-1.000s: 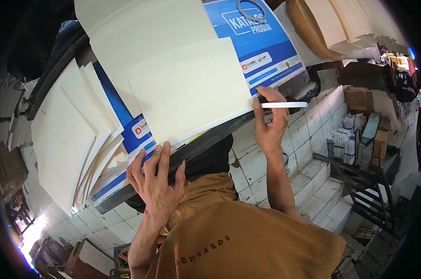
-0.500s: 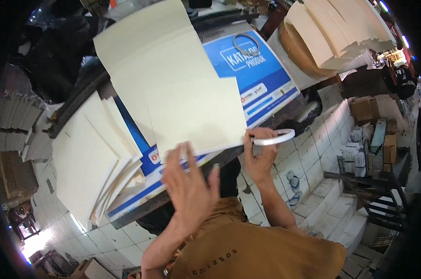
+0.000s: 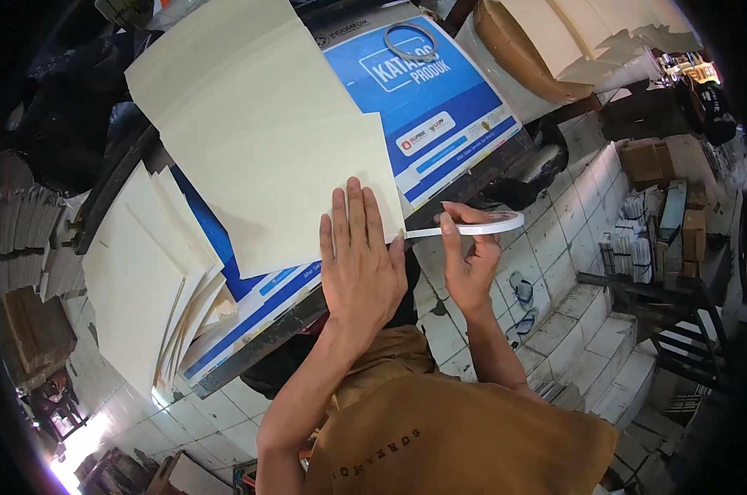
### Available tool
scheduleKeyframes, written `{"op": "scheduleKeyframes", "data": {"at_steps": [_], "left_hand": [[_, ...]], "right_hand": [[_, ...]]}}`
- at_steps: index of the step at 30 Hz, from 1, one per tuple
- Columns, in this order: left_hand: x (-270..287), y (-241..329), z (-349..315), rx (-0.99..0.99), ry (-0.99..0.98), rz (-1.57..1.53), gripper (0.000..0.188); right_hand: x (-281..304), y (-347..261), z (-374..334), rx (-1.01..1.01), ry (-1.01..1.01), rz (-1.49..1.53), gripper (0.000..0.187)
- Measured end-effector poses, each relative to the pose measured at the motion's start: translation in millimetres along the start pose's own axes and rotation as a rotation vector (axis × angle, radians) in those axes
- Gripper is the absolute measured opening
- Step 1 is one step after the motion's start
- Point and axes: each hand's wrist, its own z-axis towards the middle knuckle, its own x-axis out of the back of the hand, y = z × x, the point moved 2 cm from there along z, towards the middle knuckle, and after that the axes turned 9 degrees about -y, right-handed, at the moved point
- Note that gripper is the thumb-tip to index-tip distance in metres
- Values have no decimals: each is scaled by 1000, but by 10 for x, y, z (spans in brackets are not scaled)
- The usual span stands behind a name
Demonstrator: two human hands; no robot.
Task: The person applies adhesive tape along the edge of paper sheets by hand and stacks the taped sheets.
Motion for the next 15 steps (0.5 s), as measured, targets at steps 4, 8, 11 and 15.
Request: {"op": "scheduleKeyframes", "data": {"at_steps": [4,8,11,15], "left_hand": [[-24,20,-10,9,-17,-5,71],[1,49,-22,33,-3,-15,71],[-16,72,-19,57,21,-29,71],[-3,46,-19,94,37,-15,69]], "right_hand": [[1,44,-37,43,12,-62,20],[-9,-26,-44,62,-3,-28,20],[15,-123,-30,192,-34,-73,23],[33,-253,-129,386,-133,-215,24]]}}
